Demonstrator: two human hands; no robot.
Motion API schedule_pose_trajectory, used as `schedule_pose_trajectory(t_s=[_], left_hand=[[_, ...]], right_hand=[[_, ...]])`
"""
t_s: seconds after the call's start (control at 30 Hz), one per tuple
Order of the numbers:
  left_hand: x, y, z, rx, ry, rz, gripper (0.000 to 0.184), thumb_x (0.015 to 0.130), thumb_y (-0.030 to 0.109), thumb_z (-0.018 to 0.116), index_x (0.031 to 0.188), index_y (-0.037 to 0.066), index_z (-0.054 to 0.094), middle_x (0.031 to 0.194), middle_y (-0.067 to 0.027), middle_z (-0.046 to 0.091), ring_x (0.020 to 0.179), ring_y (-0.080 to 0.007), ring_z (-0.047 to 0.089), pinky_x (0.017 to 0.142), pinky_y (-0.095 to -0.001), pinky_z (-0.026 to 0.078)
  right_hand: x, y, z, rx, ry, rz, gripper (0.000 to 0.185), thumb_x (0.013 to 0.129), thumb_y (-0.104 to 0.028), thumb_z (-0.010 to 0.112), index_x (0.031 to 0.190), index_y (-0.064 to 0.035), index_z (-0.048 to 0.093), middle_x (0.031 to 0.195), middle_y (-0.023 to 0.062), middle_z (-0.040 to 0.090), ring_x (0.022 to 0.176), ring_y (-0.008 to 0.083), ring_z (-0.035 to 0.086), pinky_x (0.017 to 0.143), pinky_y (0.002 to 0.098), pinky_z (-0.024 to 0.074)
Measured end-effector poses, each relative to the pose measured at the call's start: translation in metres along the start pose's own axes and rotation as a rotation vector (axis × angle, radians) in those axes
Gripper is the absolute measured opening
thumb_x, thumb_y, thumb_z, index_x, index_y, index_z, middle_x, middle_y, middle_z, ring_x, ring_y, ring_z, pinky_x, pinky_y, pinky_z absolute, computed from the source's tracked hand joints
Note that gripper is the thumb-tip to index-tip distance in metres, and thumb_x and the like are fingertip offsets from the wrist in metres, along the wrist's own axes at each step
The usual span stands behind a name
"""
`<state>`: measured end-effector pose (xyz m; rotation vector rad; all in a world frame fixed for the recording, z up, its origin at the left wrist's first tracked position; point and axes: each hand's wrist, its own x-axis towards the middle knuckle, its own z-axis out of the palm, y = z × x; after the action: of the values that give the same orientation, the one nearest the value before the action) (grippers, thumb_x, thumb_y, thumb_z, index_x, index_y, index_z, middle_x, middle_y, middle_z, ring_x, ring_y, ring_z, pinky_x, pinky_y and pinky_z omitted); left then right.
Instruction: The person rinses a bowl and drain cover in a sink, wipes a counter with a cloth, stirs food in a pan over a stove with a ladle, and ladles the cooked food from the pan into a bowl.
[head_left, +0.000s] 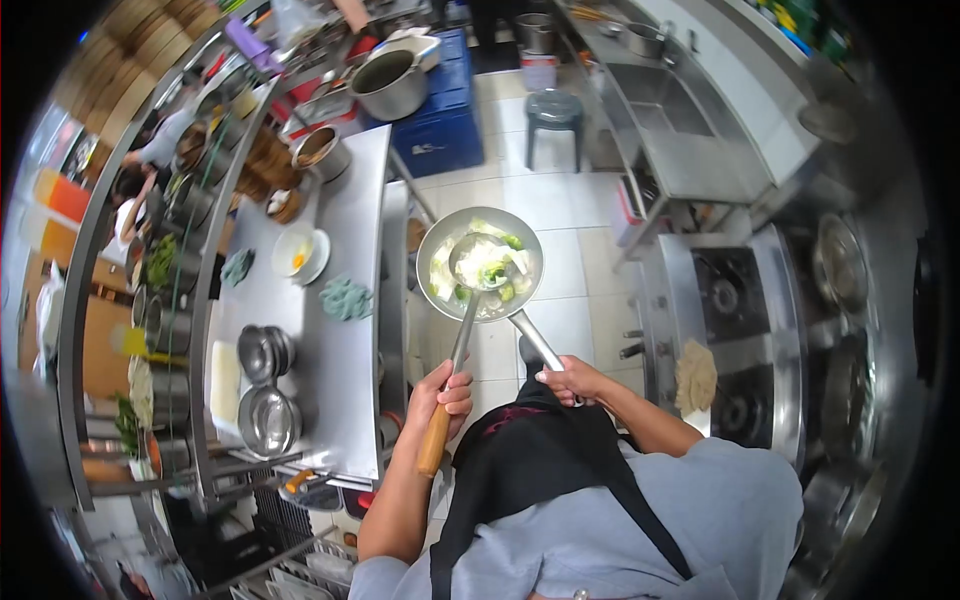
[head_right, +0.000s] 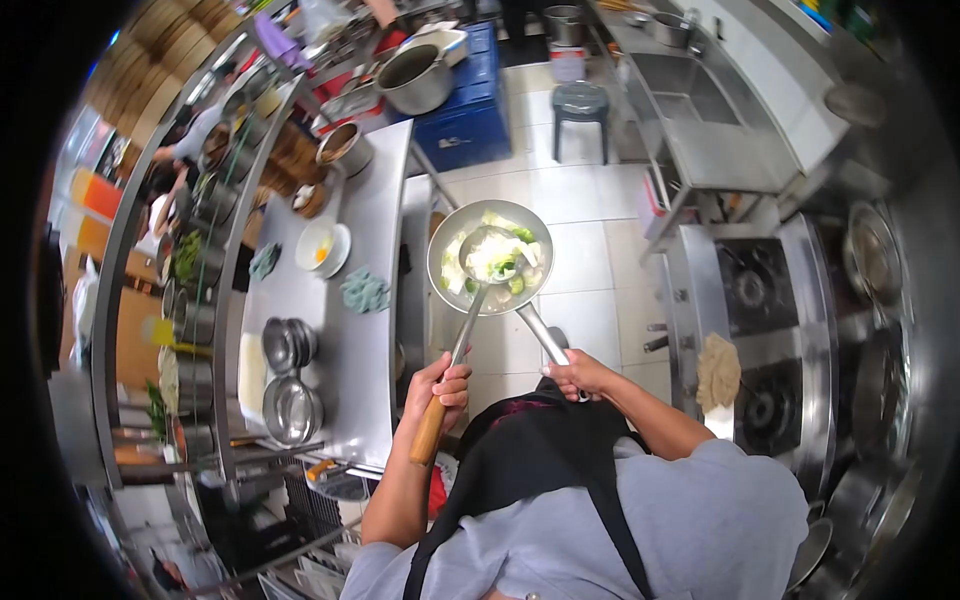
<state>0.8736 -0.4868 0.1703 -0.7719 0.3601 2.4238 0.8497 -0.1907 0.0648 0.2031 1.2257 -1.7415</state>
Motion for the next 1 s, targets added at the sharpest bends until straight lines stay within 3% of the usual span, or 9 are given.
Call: schedule_pose_trajectory(t_s=[0.53,0.63,1.0], left_hand=[[-0.054,0.127,0.024,-0.386,-0.163,0.499,0.039,0.108,0.019,0.044,0.139,-0.004,0.043,0.083,-0.0021,0.046,0.049,-0.0022,0.044,0.044,-0.0211,0.041],[-0.059,0.159,0.031,-0.431,-0.197,0.598,0.042,0.108,0.018,0.043,0.142,-0.007,0.038,0.083,-0.0034,0.046,0.05,-0.0032,0.046,0.044,-0.021,0.042],[-0.095,0.301,-0.015,-0.356,-0.224,0.608,0.043,0.108,0.02,0.041,0.143,-0.006,0.039,0.084,-0.0031,0.047,0.052,-0.0033,0.048,0.045,-0.0211,0.044]], right_hand=[[0.17,-0.174,0.03,-0.324,-0.265,0.16,0.027,0.096,-0.018,0.068,0.091,-0.0133,0.042,0.06,-0.0041,0.038,0.045,0.0077,0.039,0.042,0.027,0.0389],[0.195,-0.194,0.04,-0.328,-0.312,0.191,0.03,0.097,-0.016,0.067,0.081,-0.0124,0.042,0.059,-0.0038,0.039,0.047,0.0079,0.04,0.042,0.0281,0.0388],[0.248,-0.217,0.08,-0.339,-0.237,0.17,0.03,0.094,-0.02,0.071,0.09,-0.0132,0.042,0.059,-0.0037,0.038,0.046,0.008,0.04,0.041,0.0283,0.0374]])
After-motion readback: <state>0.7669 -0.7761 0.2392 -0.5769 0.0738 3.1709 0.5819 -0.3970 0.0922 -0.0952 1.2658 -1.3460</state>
